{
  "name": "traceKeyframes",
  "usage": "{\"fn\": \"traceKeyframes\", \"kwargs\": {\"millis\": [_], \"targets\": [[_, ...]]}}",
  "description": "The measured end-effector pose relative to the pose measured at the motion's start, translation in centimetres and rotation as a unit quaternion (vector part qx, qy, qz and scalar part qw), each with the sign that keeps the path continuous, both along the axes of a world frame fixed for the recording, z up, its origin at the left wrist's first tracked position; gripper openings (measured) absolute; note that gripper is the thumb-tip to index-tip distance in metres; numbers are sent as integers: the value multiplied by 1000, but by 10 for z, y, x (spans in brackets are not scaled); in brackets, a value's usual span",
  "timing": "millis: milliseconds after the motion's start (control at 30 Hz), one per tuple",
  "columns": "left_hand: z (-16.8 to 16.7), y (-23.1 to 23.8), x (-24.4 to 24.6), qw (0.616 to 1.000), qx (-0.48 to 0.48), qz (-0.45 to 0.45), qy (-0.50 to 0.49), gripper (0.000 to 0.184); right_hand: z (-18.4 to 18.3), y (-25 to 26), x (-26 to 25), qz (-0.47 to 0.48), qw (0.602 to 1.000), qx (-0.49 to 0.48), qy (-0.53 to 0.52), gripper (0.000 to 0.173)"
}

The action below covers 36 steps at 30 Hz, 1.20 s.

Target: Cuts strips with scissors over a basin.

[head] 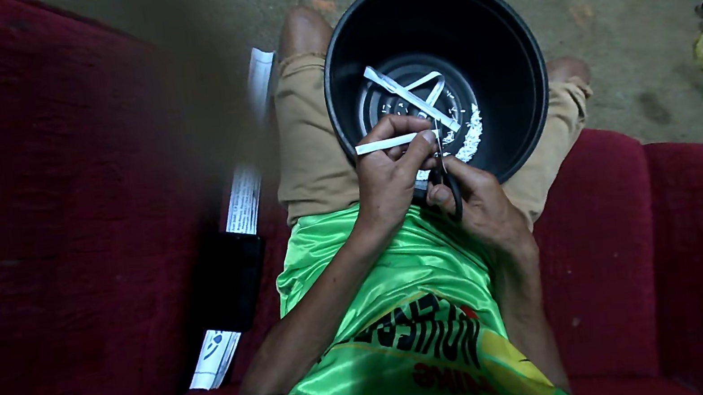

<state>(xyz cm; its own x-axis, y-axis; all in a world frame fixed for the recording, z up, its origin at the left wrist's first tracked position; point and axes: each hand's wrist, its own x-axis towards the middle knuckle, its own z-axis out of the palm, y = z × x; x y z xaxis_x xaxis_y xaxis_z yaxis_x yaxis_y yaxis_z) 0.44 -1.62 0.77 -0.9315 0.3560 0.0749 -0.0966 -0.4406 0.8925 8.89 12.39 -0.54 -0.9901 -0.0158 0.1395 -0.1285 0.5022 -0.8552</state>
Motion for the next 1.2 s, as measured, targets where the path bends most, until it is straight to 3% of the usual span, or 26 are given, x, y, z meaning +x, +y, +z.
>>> {"fn": "traceKeyframes", "kwargs": {"millis": [300, 500, 600, 1067, 1200], "targets": [[2, -2, 2, 1000, -16, -1, 0, 11, -1, -1, 0, -5, 1000, -27, 14, 35], [2, 0, -1, 1000, -1, -1, -5, 11, -1, 0, 0, 13, 999, -40, -16, 52], [1, 0, 0, 1000, 3, -2, -9, 11, -1, 0, -1, 22, 998, -53, -3, 53], [-1, 1, 1, 1000, 8, -1, -2, 11, -2, 1, -2, 20, 999, -42, 8, 51], [-1, 1, 1, 1000, 12, -1, -6, 11, -1, 0, -2, 5, 999, -32, 18, 41]]}}
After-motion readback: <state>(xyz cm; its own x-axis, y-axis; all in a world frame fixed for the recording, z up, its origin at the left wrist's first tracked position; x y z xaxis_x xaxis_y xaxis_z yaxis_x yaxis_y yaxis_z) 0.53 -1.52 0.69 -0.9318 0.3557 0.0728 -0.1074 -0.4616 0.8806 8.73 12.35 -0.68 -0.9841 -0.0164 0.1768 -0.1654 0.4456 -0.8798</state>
